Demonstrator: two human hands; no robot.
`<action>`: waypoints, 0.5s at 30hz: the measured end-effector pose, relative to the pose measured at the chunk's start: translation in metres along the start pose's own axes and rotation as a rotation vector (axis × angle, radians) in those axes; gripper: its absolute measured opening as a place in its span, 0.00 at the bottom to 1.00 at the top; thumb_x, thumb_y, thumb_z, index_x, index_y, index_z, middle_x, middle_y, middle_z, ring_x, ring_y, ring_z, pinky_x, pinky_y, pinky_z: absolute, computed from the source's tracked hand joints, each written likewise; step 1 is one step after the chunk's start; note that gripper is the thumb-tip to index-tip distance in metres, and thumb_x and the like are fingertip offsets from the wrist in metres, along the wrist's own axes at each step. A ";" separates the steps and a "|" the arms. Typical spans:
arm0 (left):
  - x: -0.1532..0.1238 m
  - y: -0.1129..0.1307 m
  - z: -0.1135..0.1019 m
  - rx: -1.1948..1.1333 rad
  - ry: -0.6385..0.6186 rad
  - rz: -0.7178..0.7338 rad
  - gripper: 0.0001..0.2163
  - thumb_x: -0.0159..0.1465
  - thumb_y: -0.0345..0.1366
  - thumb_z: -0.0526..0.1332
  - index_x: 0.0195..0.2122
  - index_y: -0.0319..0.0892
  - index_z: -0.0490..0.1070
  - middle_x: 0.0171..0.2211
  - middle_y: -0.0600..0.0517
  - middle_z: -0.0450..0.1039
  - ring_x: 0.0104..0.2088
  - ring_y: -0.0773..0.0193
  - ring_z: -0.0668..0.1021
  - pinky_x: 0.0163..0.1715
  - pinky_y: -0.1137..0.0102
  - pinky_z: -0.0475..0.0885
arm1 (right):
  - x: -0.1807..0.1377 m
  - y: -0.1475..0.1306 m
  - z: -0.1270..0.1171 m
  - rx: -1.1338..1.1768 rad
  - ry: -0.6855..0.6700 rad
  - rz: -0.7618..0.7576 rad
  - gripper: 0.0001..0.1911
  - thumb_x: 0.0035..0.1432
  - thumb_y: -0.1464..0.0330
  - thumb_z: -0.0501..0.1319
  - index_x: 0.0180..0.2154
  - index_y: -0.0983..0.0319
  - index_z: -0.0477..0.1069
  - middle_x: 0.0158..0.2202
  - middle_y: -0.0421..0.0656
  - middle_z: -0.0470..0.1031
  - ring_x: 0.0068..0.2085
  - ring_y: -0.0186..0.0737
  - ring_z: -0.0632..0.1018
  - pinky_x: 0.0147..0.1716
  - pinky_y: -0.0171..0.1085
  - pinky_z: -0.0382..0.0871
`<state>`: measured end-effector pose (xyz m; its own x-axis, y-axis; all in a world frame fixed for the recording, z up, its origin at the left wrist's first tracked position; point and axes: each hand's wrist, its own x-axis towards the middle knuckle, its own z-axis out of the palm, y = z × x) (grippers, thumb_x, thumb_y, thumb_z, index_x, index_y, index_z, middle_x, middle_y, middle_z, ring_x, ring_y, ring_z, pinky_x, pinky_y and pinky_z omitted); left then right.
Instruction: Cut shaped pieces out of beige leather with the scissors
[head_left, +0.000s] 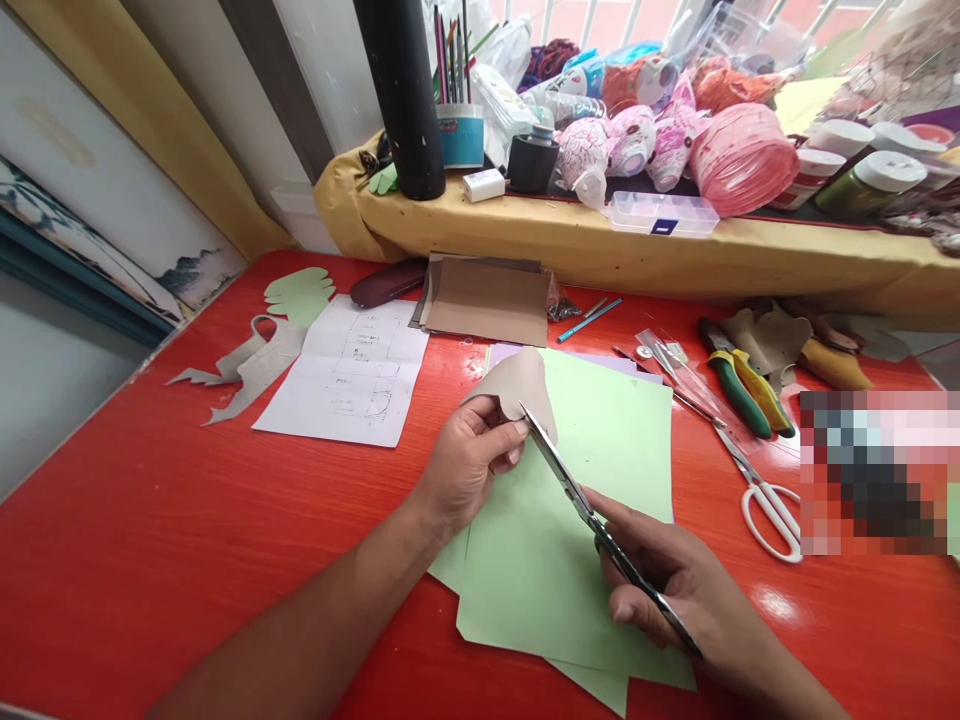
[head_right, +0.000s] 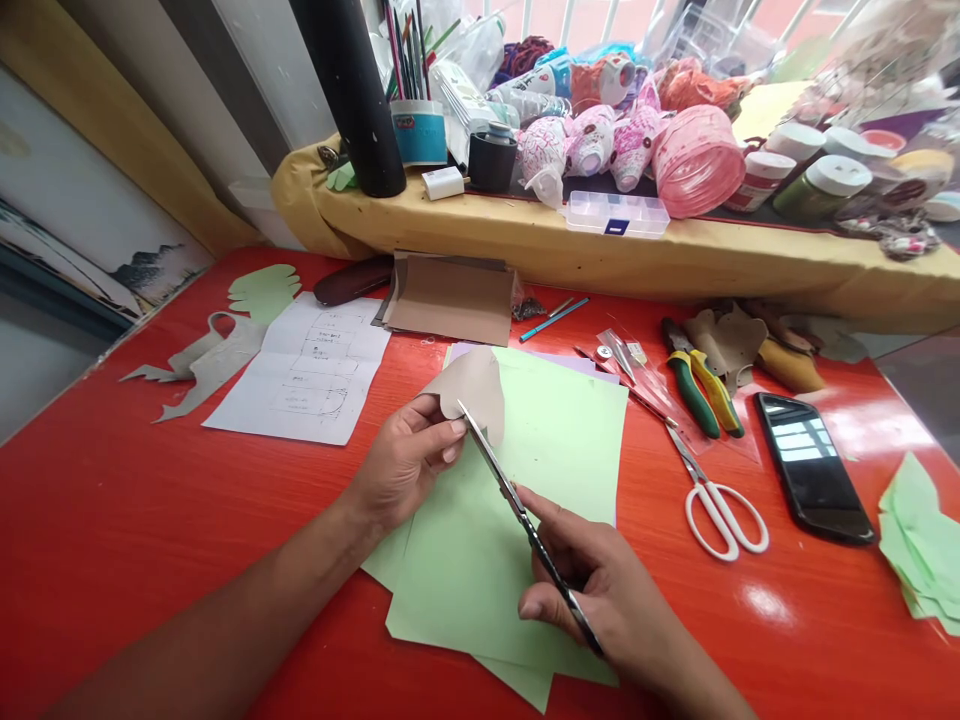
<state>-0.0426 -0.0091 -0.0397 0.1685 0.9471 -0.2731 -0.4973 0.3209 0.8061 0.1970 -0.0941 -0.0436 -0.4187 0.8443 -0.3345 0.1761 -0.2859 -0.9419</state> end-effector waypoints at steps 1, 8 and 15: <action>0.000 0.000 0.000 -0.002 0.003 -0.002 0.11 0.55 0.35 0.76 0.33 0.40 0.76 0.27 0.56 0.68 0.24 0.72 0.66 0.25 0.71 0.56 | 0.000 0.004 0.000 0.010 -0.002 -0.014 0.52 0.58 0.40 0.73 0.73 0.59 0.70 0.26 0.33 0.56 0.27 0.36 0.57 0.25 0.35 0.52; 0.000 -0.004 0.004 -0.028 0.035 -0.004 0.12 0.54 0.36 0.77 0.34 0.40 0.76 0.29 0.55 0.70 0.24 0.72 0.67 0.23 0.72 0.57 | 0.000 0.012 0.001 0.080 0.003 0.009 0.52 0.59 0.40 0.72 0.75 0.61 0.67 0.25 0.33 0.57 0.21 0.33 0.58 0.20 0.34 0.55; 0.000 -0.004 0.005 -0.024 0.044 -0.003 0.12 0.53 0.36 0.77 0.34 0.40 0.76 0.29 0.55 0.70 0.23 0.72 0.67 0.23 0.72 0.57 | 0.000 0.009 0.003 0.030 0.010 0.026 0.49 0.62 0.41 0.71 0.75 0.60 0.67 0.24 0.34 0.59 0.22 0.35 0.61 0.21 0.35 0.56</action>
<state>-0.0368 -0.0106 -0.0401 0.1321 0.9452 -0.2987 -0.5169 0.3228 0.7928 0.1957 -0.0983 -0.0521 -0.4055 0.8408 -0.3586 0.1598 -0.3211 -0.9335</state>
